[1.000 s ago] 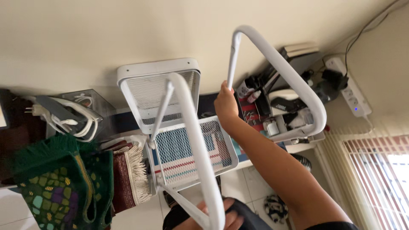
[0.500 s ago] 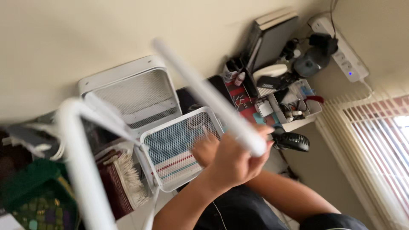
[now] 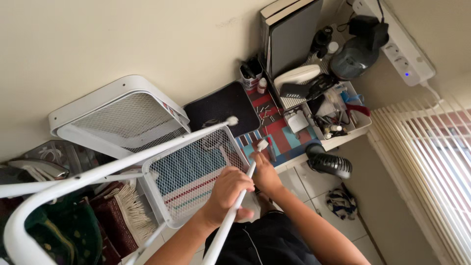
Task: The person assembles a white metal shelving unit by connecting vertical poles to mesh shelves and securing them with a screwdriver. They handle multiple shelf sections and poles, aligning and fastening them together.
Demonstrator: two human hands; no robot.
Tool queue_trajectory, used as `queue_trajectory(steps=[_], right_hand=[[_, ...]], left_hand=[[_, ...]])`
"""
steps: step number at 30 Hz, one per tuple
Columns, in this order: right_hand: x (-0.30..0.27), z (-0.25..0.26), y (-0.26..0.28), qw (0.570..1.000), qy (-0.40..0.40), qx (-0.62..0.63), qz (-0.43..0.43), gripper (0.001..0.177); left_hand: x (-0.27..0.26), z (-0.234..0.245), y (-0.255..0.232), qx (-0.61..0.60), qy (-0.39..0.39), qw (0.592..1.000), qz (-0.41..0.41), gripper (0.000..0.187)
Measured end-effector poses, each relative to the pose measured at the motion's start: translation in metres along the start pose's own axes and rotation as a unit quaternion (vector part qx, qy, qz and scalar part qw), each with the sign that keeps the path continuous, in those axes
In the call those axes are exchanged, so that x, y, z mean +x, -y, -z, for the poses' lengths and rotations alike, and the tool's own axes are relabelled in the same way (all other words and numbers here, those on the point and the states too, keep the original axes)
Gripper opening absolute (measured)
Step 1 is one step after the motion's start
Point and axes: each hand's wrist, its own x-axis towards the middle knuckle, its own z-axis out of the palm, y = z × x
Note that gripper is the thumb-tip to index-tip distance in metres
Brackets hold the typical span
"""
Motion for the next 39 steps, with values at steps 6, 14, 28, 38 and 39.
queue_trajectory(steps=[6, 14, 28, 38, 39], right_hand=[[-0.01, -0.011, -0.032, 0.999, 0.033, 0.01, 0.018, 0.017], [-0.036, -0.015, -0.045, 0.995, 0.101, 0.007, 0.024, 0.016], [-0.02, 0.018, -0.057, 0.954, 0.249, 0.113, 0.124, 0.022], [0.01, 0.033, -0.033, 0.906, 0.307, -0.041, 0.289, 0.024], [0.013, 0.031, -0.028, 0.901, 0.294, -0.037, 0.316, 0.023]], left_hand=[[-0.004, -0.002, 0.032, 0.033, -0.007, 0.989, -0.141, 0.079], [-0.083, -0.079, 0.202, 0.077, -0.18, 0.86, 0.472, 0.049], [-0.049, -0.127, 0.304, 0.191, -0.131, 0.846, 0.481, 0.036], [-0.059, -0.111, 0.296, 0.165, -0.122, 0.902, 0.38, 0.024], [-0.062, -0.108, 0.295, 0.183, -0.127, 0.919, 0.325, 0.024]])
